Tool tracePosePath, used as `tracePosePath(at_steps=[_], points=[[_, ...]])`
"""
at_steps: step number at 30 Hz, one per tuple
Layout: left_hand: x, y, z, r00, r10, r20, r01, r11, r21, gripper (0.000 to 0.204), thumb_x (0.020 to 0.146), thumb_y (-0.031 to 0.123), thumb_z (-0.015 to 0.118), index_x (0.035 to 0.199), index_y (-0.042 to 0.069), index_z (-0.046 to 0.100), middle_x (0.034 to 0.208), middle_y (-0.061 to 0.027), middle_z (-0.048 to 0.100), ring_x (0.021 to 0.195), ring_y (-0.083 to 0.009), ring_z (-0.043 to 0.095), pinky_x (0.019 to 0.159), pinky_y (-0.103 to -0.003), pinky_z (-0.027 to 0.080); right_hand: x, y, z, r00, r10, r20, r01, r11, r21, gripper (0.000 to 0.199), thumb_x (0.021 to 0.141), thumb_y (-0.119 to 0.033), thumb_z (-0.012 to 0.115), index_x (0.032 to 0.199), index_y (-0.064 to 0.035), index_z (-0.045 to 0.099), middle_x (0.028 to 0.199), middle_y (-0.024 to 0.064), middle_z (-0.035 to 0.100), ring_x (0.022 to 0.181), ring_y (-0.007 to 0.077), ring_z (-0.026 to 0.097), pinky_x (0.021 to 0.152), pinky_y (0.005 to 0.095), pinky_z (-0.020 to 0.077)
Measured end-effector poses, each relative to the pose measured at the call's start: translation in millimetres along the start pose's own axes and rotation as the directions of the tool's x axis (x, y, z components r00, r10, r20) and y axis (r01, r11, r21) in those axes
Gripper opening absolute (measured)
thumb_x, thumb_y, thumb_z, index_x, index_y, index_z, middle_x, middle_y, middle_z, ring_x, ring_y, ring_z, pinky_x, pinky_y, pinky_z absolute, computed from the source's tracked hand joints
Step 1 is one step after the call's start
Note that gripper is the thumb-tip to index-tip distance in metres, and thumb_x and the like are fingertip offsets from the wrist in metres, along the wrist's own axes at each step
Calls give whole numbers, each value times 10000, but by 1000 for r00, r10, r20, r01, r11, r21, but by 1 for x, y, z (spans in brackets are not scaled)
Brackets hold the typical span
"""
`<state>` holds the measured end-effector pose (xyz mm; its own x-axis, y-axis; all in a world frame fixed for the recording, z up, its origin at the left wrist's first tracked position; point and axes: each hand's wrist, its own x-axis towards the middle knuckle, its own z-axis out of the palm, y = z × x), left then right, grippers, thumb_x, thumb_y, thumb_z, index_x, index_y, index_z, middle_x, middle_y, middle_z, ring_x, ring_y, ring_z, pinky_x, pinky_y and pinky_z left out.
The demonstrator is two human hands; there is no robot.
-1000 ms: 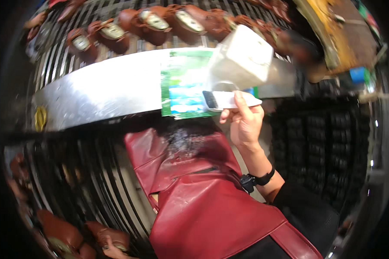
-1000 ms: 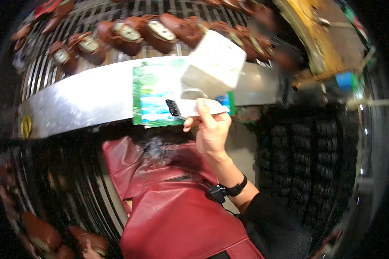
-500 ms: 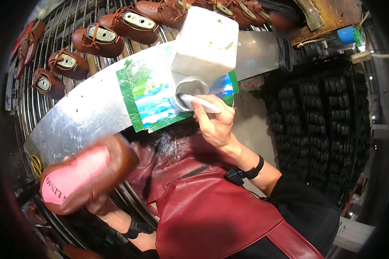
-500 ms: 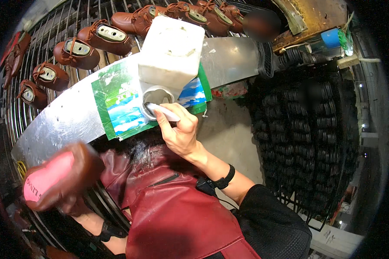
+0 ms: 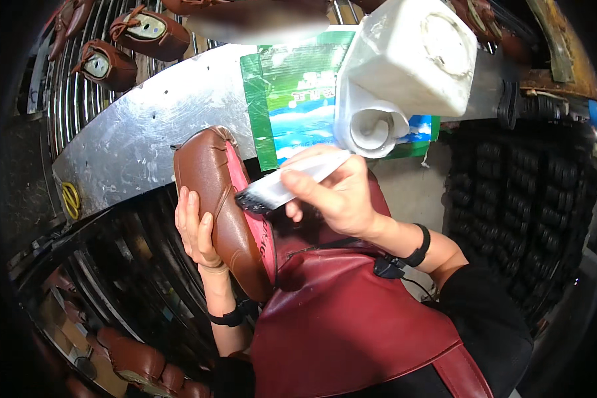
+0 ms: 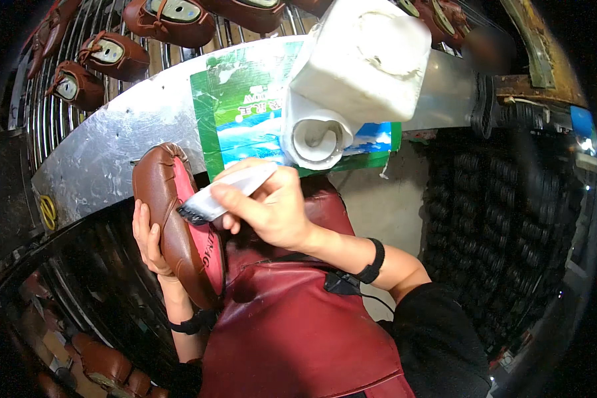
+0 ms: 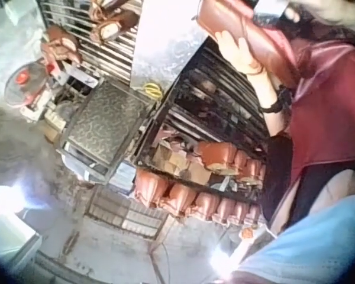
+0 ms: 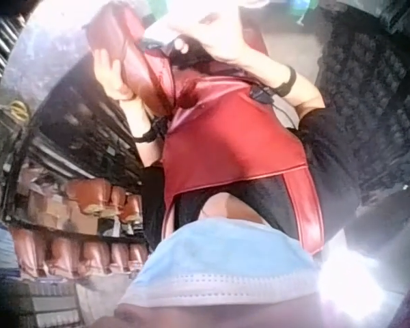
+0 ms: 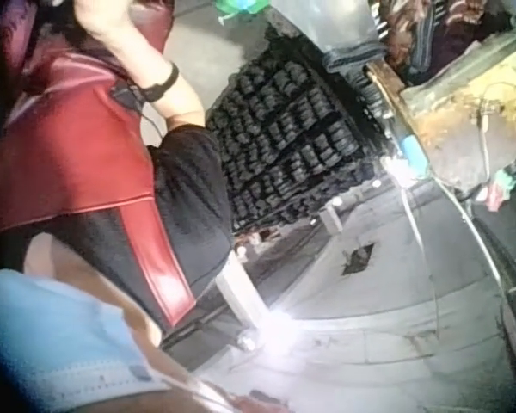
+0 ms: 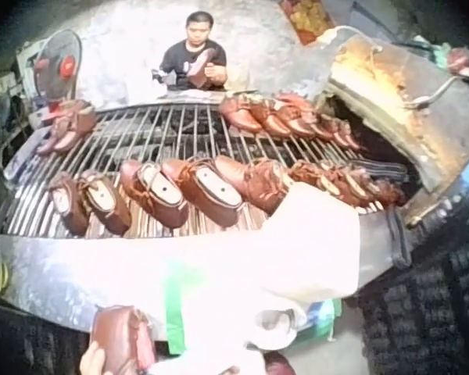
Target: Applying glue to the edges of shoe uppers and selecting matching outsoles in a shoe manufacturing facility.
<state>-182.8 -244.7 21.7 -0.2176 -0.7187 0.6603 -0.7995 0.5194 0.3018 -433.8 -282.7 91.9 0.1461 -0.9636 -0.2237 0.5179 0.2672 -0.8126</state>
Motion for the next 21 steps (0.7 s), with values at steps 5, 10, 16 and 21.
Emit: tracePosePath(at_steps=[5, 10, 16, 21], points=[[-5, -7, -4, 999, 11, 34, -10, 999, -46, 345, 1007, 72, 673, 1294, 64, 482, 1390, -268, 644, 1259, -494, 651, 1030, -581, 558, 40, 14, 21, 988, -156, -2, 151, 961, -229, 119, 1027, -92, 717, 1051, 22, 695, 792, 59, 715, 596, 79, 650, 508, 240, 518], [2, -1, -5, 1000, 3, 18, -2, 999, -41, 312, 1016, 76, 649, 1288, 63, 496, 1388, -273, 645, 1257, -495, 652, 1037, -579, 555, 111, 10, 31, 972, -222, -78, 167, 884, -437, 219, 989, -163, 777, 946, 48, 735, 683, 55, 701, 532, 112, 645, 480, 270, 525], [5, -3, -8, 1000, 22, -16, -22, 999, -45, 261, 1026, 93, 623, 1267, 45, 537, 1364, -260, 674, 1253, -484, 663, 1047, -563, 547, 55, -3, 19, 998, -57, -4, 53, 944, -325, 153, 986, -133, 765, 941, 8, 722, 723, 54, 717, 541, 91, 639, 479, 247, 510], [4, -9, -4, 999, 42, -30, -43, 998, -51, 275, 1008, 95, 648, 1261, 41, 555, 1366, -263, 672, 1263, -479, 659, 1065, -547, 540, -16, -16, 3, 979, 44, 199, 20, 950, -310, 149, 1009, -116, 745, 1047, 28, 746, 921, 78, 752, 673, 92, 679, 574, 244, 535]])
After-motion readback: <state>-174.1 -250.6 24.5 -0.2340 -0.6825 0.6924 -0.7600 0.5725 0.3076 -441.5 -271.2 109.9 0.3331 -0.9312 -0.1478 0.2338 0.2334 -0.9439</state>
